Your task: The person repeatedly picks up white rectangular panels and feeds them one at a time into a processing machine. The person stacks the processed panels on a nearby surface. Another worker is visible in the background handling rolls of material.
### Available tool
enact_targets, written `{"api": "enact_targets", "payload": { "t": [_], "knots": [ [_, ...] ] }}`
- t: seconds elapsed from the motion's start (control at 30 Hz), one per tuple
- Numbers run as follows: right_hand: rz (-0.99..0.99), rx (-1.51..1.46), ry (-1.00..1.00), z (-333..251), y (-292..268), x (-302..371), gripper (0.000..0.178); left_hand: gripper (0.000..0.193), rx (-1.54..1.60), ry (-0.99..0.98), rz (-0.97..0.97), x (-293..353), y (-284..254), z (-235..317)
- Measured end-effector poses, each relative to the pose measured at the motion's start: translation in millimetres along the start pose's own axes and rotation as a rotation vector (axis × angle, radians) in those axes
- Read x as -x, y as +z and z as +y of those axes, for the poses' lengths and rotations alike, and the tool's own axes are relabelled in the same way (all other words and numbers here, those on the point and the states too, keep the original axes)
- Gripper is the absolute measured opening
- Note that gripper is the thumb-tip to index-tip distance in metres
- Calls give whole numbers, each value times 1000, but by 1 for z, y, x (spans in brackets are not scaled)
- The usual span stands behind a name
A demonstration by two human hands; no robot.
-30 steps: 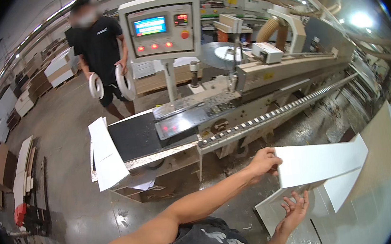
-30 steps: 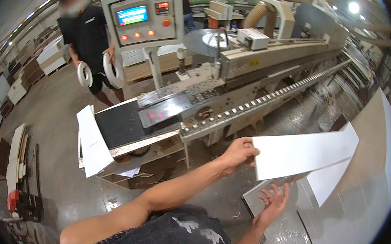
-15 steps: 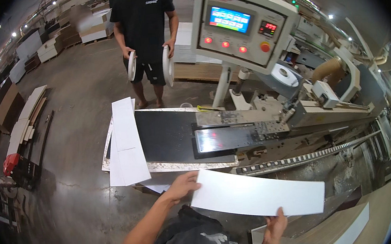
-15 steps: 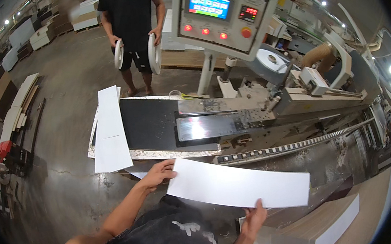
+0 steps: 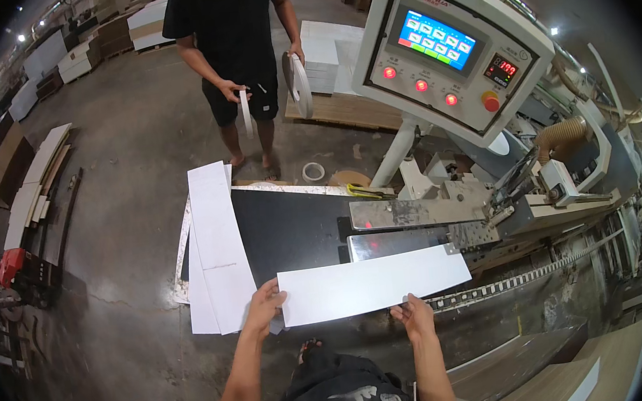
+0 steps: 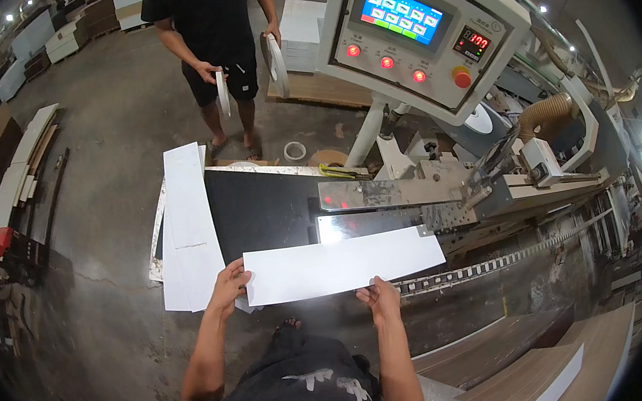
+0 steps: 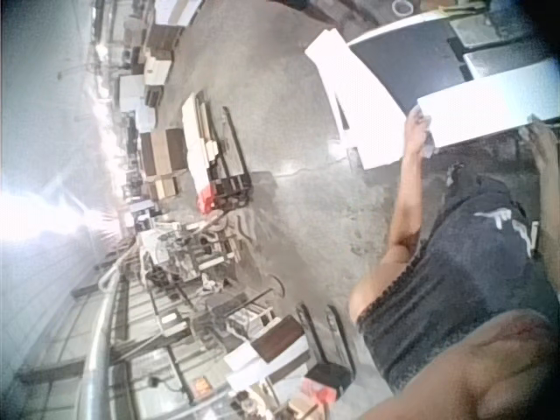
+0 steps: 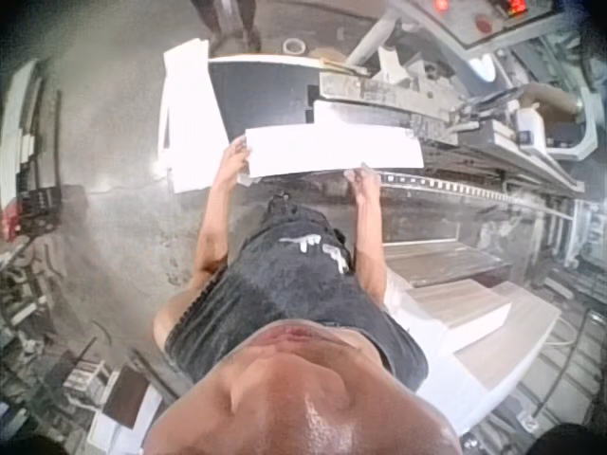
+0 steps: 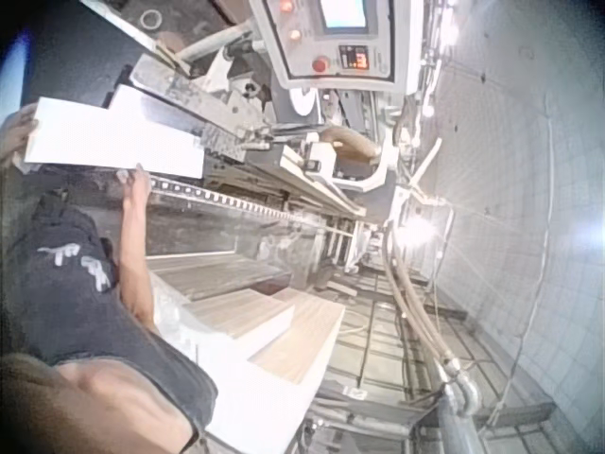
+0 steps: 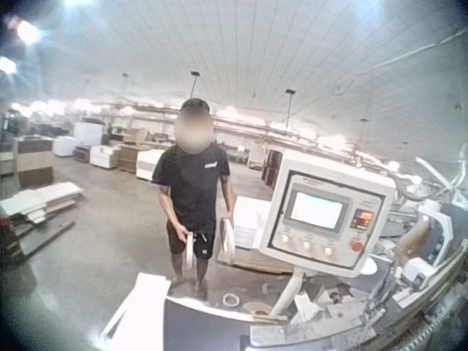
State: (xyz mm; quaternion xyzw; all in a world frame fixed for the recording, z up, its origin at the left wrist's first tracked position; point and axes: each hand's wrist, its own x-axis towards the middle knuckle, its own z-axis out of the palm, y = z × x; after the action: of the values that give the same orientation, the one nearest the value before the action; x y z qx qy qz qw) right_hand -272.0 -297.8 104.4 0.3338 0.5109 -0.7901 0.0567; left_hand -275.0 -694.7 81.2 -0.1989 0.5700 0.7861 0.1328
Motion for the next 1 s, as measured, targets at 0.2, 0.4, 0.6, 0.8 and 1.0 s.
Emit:
{"api": "enact_targets", "payload": {
  "t": [0.2, 0.4, 0.6, 0.8, 1.0],
  "knots": [
    [9, -103, -92, -13, -5, -24, 36, 50, -58, 66, 124, -35, 38, -22],
    [-123, -15, -157, -32, -21, -39, 86, 56, -98, 124, 47, -69, 65, -28],
    [-94, 509, -382, -18, -63, -94, 92, 53, -285, 195, 119, -100, 89, -21],
    [3, 999, -573, -23, -65, -93, 92, 47, -482, 281, 211, -123, 99, -18],
    [113, 1297, -528, -35, -39, -68, 96, 42, -635, 378, 352, -132, 108, -4]
  ]
}}
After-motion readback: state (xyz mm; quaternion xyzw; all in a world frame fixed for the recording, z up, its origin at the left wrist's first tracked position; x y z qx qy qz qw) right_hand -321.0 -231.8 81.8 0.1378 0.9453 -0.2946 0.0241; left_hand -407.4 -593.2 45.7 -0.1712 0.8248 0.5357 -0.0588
